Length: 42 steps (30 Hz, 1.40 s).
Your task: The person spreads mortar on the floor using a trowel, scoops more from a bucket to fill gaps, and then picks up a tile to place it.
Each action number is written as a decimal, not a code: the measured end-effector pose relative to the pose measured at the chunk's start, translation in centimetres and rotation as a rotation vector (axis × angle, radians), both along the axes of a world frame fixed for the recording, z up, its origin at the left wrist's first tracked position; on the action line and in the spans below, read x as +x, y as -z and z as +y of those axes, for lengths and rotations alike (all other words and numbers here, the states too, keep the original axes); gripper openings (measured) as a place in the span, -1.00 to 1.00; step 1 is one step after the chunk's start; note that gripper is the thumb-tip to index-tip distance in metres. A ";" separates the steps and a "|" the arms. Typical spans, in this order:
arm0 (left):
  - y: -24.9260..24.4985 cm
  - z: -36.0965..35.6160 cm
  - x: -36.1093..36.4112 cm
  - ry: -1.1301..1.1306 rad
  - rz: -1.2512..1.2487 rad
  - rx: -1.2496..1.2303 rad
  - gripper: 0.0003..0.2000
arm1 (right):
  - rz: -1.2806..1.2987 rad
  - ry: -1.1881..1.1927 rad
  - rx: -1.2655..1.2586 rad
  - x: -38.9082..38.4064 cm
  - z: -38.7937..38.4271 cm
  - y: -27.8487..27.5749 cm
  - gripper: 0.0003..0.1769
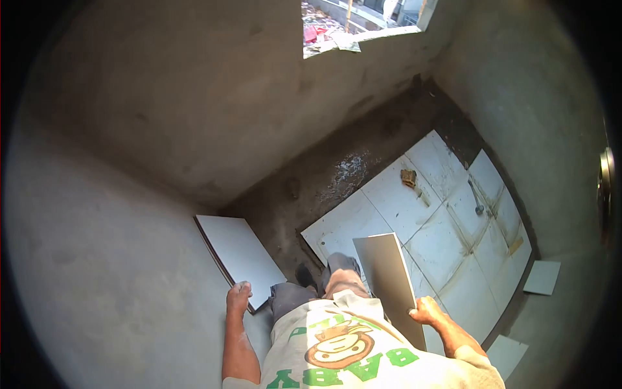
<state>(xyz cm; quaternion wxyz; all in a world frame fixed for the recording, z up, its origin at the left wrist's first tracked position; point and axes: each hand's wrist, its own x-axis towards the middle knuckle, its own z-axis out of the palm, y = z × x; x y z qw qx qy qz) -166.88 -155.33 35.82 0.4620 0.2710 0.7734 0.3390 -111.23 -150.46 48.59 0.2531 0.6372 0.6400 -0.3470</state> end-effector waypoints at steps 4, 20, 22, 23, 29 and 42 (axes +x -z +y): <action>-2.9 10.7 -4.7 0.052 0.080 0.037 -0.60 | 0.018 0.154 -0.005 -2.0 1.9 1.7 -0.59; -0.6 40.6 -5.9 0.235 0.007 -0.357 -0.66 | 0.061 0.518 -0.235 -8.9 21.5 5.7 -0.51; -0.9 47.7 -4.8 0.424 0.004 -0.405 -0.65 | 0.045 0.541 -0.260 -8.1 24.8 5.8 -0.46; -0.8 52.0 -3.8 0.529 0.050 -0.369 -0.65 | 0.052 0.549 -0.261 -7.2 26.3 6.1 -0.48; -7.8 74.6 13.0 1.038 0.204 0.012 -0.47 | -0.001 0.795 -0.105 -4.2 36.9 -0.6 -0.49; -0.6 80.5 49.4 0.978 -0.588 -0.621 -0.08 | 0.148 1.423 0.726 -0.4 51.3 -32.0 -0.54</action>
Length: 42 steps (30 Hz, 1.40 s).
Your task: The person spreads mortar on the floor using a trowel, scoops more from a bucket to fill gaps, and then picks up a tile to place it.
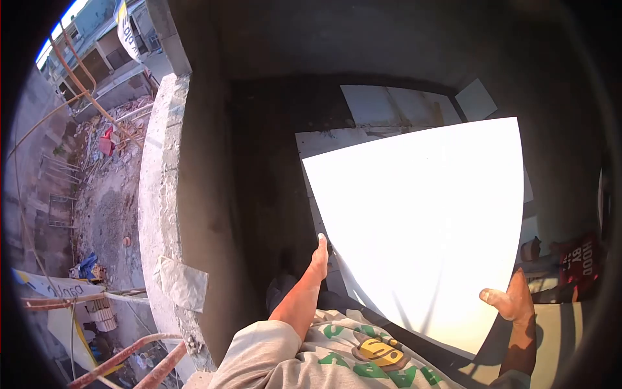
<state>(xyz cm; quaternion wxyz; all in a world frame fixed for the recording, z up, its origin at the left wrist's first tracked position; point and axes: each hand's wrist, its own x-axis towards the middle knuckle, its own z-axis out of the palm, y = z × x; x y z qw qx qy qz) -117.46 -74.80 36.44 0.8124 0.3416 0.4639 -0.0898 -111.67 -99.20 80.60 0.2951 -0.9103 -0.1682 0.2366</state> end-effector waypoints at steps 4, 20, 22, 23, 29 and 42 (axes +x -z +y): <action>-0.4 6.1 6.1 -0.046 -0.294 -0.123 -0.14 | -0.144 0.340 -0.065 1.2 -0.3 2.4 -0.43; -9.3 28.6 15.5 0.087 -0.239 0.550 -0.25 | 0.096 0.669 0.199 10.9 4.6 24.4 -0.62; -10.2 29.5 16.2 0.118 -0.320 0.633 -0.36 | -0.054 0.843 0.463 11.6 6.4 26.6 -0.68; -10.3 30.2 16.8 0.154 -0.335 0.705 -0.45 | -0.010 0.855 0.553 12.2 6.2 28.6 -0.67; -9.2 33.1 21.9 0.150 -0.582 0.667 -0.47 | -0.018 1.017 0.531 17.4 9.4 33.8 -0.63; -6.8 41.5 36.9 0.215 -0.512 0.943 -0.52 | 0.199 1.060 0.812 32.5 17.7 35.5 -0.46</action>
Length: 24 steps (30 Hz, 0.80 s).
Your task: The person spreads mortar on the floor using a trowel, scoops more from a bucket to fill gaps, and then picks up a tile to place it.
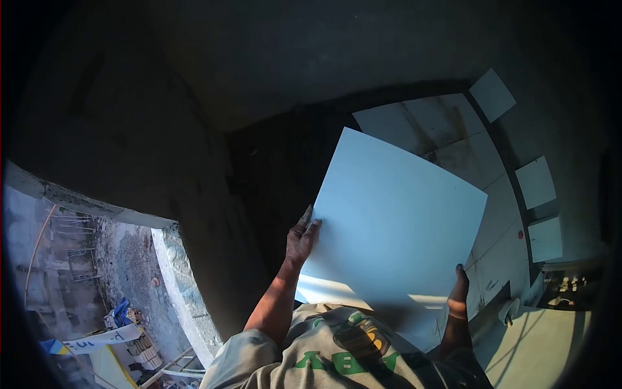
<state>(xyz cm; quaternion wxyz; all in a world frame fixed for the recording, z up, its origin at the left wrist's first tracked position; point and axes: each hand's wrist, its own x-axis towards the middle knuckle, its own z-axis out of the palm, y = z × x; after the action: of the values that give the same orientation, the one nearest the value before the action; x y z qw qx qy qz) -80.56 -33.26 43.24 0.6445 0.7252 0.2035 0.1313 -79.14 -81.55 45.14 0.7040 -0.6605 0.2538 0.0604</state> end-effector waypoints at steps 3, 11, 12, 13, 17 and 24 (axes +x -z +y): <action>-0.8 0.4 1.7 0.009 0.041 -0.338 -0.53 | -0.079 0.051 -0.030 -0.7 2.7 -2.1 -0.45; 2.5 8.6 18.7 0.242 0.078 -0.224 -0.64 | 0.196 0.363 -0.190 4.3 9.5 -0.1 -0.42; 2.2 9.8 21.2 0.283 0.079 -0.215 -0.64 | 0.185 0.397 -0.196 4.9 11.8 0.0 -0.42; 3.9 10.9 23.2 0.267 0.107 -0.188 -0.69 | 0.139 0.446 -0.190 5.3 13.5 0.3 -0.41; 5.5 14.7 27.8 0.340 0.097 -0.228 -0.75 | 0.189 0.547 -0.339 5.6 18.2 -1.5 -0.36; 9.1 17.2 31.8 0.403 0.409 0.025 -0.60 | 0.308 0.587 -0.593 6.7 23.3 -0.7 -0.35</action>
<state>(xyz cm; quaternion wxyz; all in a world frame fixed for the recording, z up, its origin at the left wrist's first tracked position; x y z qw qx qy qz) -48.75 -16.06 34.13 0.5942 0.7704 0.1795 -0.1458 -72.47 -58.26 45.86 0.4252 -0.7172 0.5390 -0.1198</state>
